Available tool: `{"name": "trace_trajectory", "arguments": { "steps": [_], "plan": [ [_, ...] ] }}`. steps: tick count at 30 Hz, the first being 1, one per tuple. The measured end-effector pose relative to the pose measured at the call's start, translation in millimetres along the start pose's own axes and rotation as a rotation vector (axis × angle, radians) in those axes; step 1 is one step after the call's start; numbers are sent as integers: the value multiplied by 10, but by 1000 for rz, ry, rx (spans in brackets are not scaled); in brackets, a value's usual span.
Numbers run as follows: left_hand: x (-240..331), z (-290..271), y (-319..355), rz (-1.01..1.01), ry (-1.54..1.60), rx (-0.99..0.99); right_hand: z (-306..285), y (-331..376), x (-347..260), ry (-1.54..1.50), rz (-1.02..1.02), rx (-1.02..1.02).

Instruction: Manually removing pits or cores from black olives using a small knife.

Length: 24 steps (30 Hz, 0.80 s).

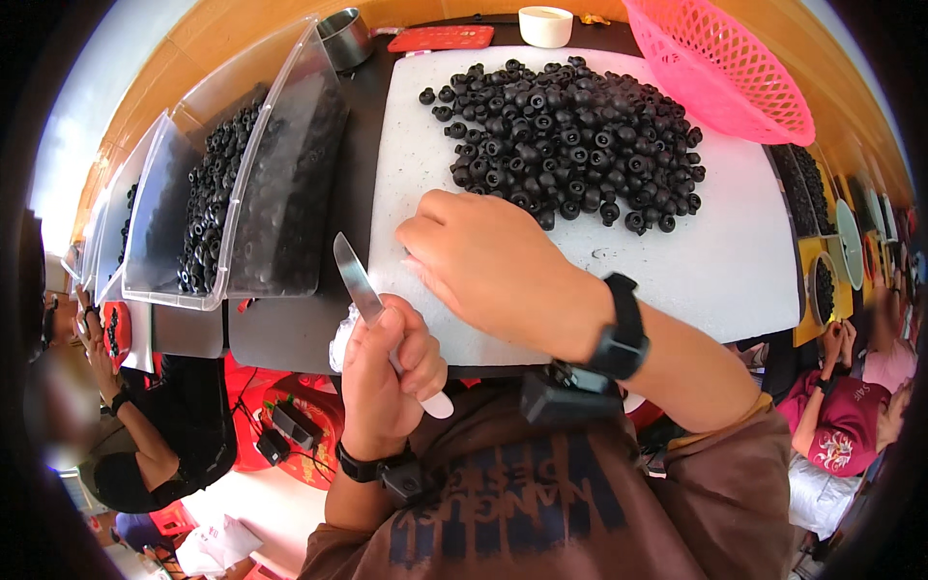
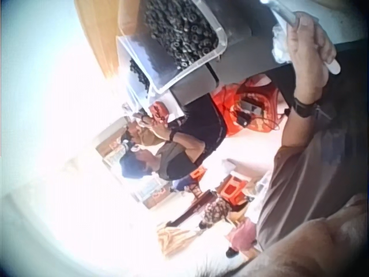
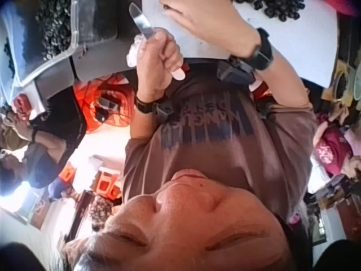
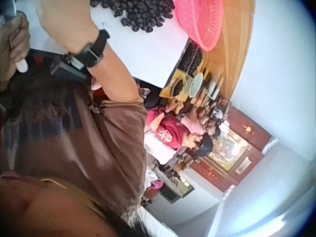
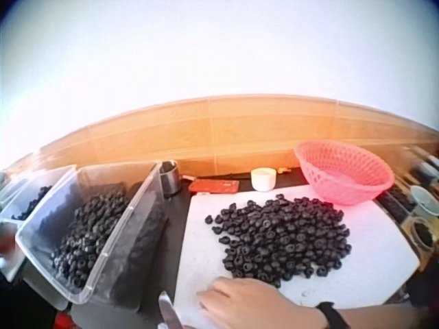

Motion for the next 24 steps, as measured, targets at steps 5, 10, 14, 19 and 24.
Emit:
{"name": "trace_trajectory", "arguments": {
  "steps": [5, 10, 14, 19, 24],
  "plan": [
    [20, 73, 48, 91, -184, -15, -270, 321, -33, -662, 366, 103],
    [29, 266, 118, 107, -320, -57, -139, 729, 40, -1147, 537, 175],
    [50, 334, 117, 154, -462, -48, -274, 746, 22, -1099, 394, 316],
    [92, 353, 185, 207, -509, 5, -326, 727, 17, -1012, 325, 284],
    [107, 384, 222, 165, -492, -51, -179, 788, -44, -1274, 429, 182]
  ]
}}
Point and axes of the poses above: each hand's wrist, its own y-axis away from the middle knuckle, its own z-axis out of the palm, x = y × z, the point moved 9 cm from there along -y, towards the middle knuckle, and after that the axes turned 6 degrees about x, right-handed, at the moved point
